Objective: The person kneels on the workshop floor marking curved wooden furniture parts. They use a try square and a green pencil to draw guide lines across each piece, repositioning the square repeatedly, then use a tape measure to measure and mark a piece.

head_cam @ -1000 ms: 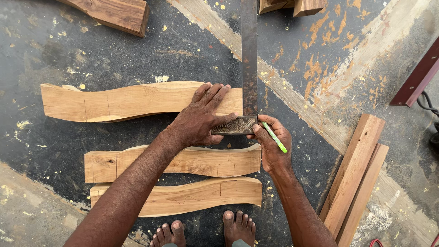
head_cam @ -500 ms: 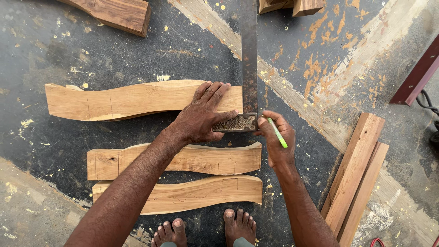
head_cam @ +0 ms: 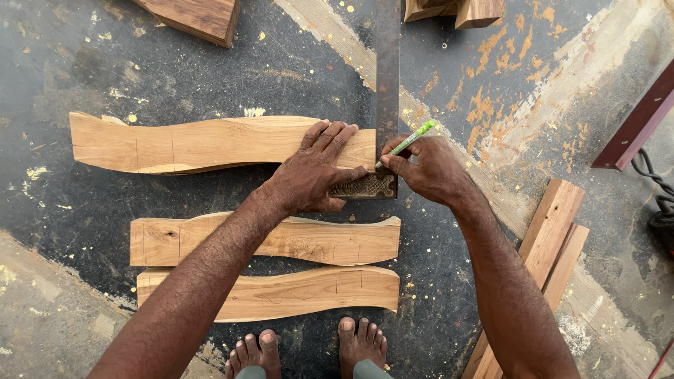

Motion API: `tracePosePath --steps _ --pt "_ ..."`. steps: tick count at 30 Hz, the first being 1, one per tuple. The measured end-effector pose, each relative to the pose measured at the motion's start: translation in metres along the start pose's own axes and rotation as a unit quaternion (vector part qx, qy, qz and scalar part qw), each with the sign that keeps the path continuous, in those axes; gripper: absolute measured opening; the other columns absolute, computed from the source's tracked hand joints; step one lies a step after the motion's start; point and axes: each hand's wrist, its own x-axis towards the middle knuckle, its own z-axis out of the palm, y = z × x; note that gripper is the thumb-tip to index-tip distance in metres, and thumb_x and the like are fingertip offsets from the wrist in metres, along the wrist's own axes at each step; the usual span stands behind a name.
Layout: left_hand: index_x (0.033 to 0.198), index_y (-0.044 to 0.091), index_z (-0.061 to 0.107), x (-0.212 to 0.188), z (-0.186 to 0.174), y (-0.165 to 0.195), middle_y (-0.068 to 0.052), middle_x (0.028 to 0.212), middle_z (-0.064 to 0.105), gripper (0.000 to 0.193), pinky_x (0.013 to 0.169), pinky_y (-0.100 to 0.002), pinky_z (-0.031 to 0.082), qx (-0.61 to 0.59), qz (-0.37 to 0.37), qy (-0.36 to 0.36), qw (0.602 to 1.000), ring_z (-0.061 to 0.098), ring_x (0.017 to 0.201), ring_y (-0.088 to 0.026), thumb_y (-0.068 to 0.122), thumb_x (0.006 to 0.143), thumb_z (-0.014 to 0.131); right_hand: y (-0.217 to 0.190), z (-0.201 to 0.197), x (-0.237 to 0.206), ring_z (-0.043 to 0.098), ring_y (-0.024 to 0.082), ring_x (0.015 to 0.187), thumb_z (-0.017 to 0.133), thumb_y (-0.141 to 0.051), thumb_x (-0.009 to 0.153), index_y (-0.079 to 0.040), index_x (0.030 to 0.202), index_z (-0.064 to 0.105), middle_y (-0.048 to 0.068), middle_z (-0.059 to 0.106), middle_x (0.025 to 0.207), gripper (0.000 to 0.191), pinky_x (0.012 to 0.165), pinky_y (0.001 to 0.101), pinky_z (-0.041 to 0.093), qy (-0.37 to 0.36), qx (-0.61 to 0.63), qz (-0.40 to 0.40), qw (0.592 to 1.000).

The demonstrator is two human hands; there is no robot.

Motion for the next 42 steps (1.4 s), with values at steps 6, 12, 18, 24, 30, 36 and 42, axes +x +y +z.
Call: tracePosePath --steps 6,12,18,24,30,36,42 --pt "0.141 0.041 0.058 -0.001 0.000 0.000 -0.021 0.164 0.022 0.081 0.128 -0.052 0.005 -0.001 -0.006 -0.006 1.000 0.016 0.154 -0.037 0.060 0.068 0.085 -0.006 -0.002 0.006 0.074 0.019 0.075 0.074 -0.027 0.094 -0.010 0.101 0.080 0.011 0.079 0.086 0.020 0.066 0.0431 0.060 -0.028 -0.044 -0.007 0.999" --pt "0.140 0.041 0.058 -0.001 0.000 0.001 -0.019 0.164 0.022 0.080 0.128 -0.052 0.005 -0.005 -0.005 -0.004 1.000 0.015 0.154 -0.037 0.060 0.067 0.085 -0.020 -0.011 0.033 0.071 0.023 0.063 0.069 -0.026 0.099 -0.009 0.105 0.077 0.013 0.077 0.079 0.019 0.058 0.0418 0.059 -0.015 -0.093 0.051 0.994" --pt "0.141 0.040 0.058 0.000 0.000 0.001 -0.019 0.164 0.022 0.081 0.128 -0.052 0.005 -0.001 -0.007 -0.007 1.000 0.016 0.154 -0.037 0.060 0.067 0.085 -0.032 -0.018 0.037 0.072 0.018 0.066 0.070 -0.023 0.097 -0.007 0.102 0.078 0.013 0.078 0.079 0.019 0.058 0.0385 0.058 0.019 -0.097 -0.014 0.995" --pt "0.142 0.040 0.058 -0.001 -0.001 0.000 -0.021 0.163 0.022 0.081 0.128 -0.053 0.006 0.000 0.000 -0.003 1.000 0.016 0.153 -0.037 0.060 0.068 0.085 -0.033 -0.011 0.024 0.073 0.019 0.064 0.072 -0.024 0.096 -0.008 0.104 0.078 0.013 0.079 0.081 0.019 0.059 0.0372 0.058 -0.045 -0.112 0.035 0.992" --pt "0.141 0.040 0.059 0.001 0.000 -0.001 -0.019 0.164 0.021 0.080 0.128 -0.052 0.004 -0.002 -0.005 -0.010 1.000 0.015 0.154 -0.037 0.060 0.068 0.085 -0.016 -0.018 0.047 0.072 0.018 0.068 0.065 -0.021 0.102 -0.006 0.107 0.077 0.012 0.079 0.092 0.020 0.054 0.0340 0.060 0.107 -0.072 -0.049 0.990" --pt "0.137 0.022 0.064 -0.003 0.025 0.016 -0.023 0.161 0.033 0.066 0.121 -0.053 0.023 0.071 -0.008 0.077 0.994 0.029 0.150 -0.040 0.041 0.077 0.083 0.038 -0.007 -0.018 0.076 0.017 0.085 0.055 -0.019 0.109 -0.003 0.123 0.068 0.014 0.078 0.099 0.025 0.070 0.0297 0.064 0.268 0.201 0.002 0.942" --pt "0.132 -0.008 0.059 -0.013 0.038 0.076 -0.021 0.124 0.063 0.041 0.098 -0.043 0.059 0.049 -0.124 0.263 0.956 0.063 0.118 -0.030 0.010 0.095 0.066 0.070 0.043 -0.072 0.075 0.021 0.085 0.056 -0.028 0.111 -0.001 0.115 0.064 0.013 0.076 0.094 0.028 0.075 0.0347 0.062 0.289 0.386 0.040 0.875"
